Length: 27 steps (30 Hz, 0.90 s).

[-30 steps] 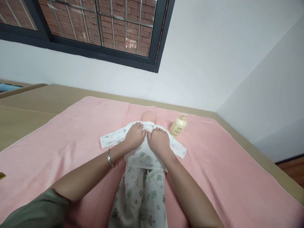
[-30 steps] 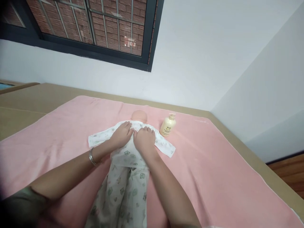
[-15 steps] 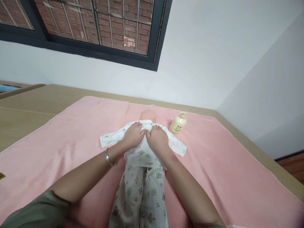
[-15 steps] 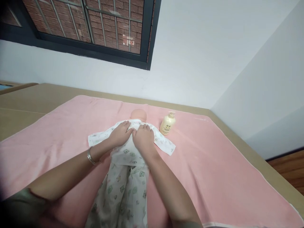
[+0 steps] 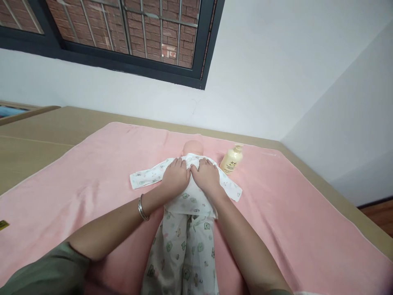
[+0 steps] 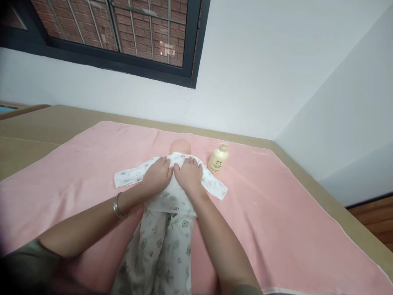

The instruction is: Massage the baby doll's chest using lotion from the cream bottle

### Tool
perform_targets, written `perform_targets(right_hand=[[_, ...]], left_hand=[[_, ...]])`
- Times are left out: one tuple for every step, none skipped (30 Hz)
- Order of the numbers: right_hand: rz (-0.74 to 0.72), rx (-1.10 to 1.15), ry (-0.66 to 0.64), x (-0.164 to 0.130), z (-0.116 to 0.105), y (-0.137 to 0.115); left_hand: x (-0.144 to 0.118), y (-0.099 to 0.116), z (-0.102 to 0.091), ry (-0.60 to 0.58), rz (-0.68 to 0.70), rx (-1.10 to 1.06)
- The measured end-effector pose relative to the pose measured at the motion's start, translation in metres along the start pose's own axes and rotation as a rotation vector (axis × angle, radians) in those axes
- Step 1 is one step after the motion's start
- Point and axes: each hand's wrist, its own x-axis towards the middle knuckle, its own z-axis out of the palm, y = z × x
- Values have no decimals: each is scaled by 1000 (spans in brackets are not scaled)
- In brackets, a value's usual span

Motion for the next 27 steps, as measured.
perform_targets(right_hand=[[-1,9,0,2,1,2],[-2,14,-2,4,2,3],[-2,13,-4,4,3,4],[0,7,-6,4,3,4],[5,-3,-9,3,3,3],[11,-18,-12,1,2,1],[16,-35,-12,-1,2,-1],[20,-56,-9,-5,1,-4],[21,-79,-4,-9,0,-7],[20,-103,4,-13,-1,-11],[16,-127,10,-17,-2,-15],[9,-149,15,-21,-3,-18],[-1,-169,16,-25,-4,-21],[-12,-185,12,-28,-5,-23],[-21,-195,5,-30,-6,-25],[-26,-200,-7,-31,-7,-26],[-27,-200,-23,-31,-8,-25],[-23,-192,-40,-30,-10,-24],[-17,-178,-58,-29,-11,-22],[-12,-158,-74,-26,-12,-20],[-6,-137,-85,-23,-13,-17],[0,-115,-94,-21,-13,-14],[6,-94,-99,-18,-13,-11],[14,-76,-100,-15,-12,-9],[21,-60,-101,-13,-11,-7],[28,-47,-100,-11,-10,-5],[33,-36,-96,-9,-8,-4]], left_hand=[[-2,2,-1,3,3,11],[-4,4,-3,2,3,17],[-5,5,-4,-2,2,18],[-5,5,-6,-11,-2,11],[-3,4,-7,-23,-9,-2],[-1,3,-9,-37,-19,-22],[2,1,-10,-51,-32,-45],[5,-2,-10,-65,-49,-70],[9,-5,-10,-78,-65,-95],[12,-8,-10,-88,-78,-116],[15,-11,-9,-94,-89,-133],[18,-14,-7,-95,-94,-144],[19,-15,-6,-92,-94,-148],[21,-17,-4,-85,-93,-147],[21,-17,-3,-75,-93,-142],[21,-17,-1,-65,-93,-138],[21,-17,0,-56,-93,-137],[20,-16,1,-50,-92,-137],[19,-15,2,-43,-91,-140],[18,-15,3,-37,-89,-143],[17,-15,4,-29,-87,-145],[16,-14,6,-15,-87,-148],[15,-14,8,4,-87,-152],[13,-14,11,25,-90,-160],[12,-15,14,47,-94,-171],[11,-15,17,67,-99,-183],[10,-16,20,84,-104,-197]])
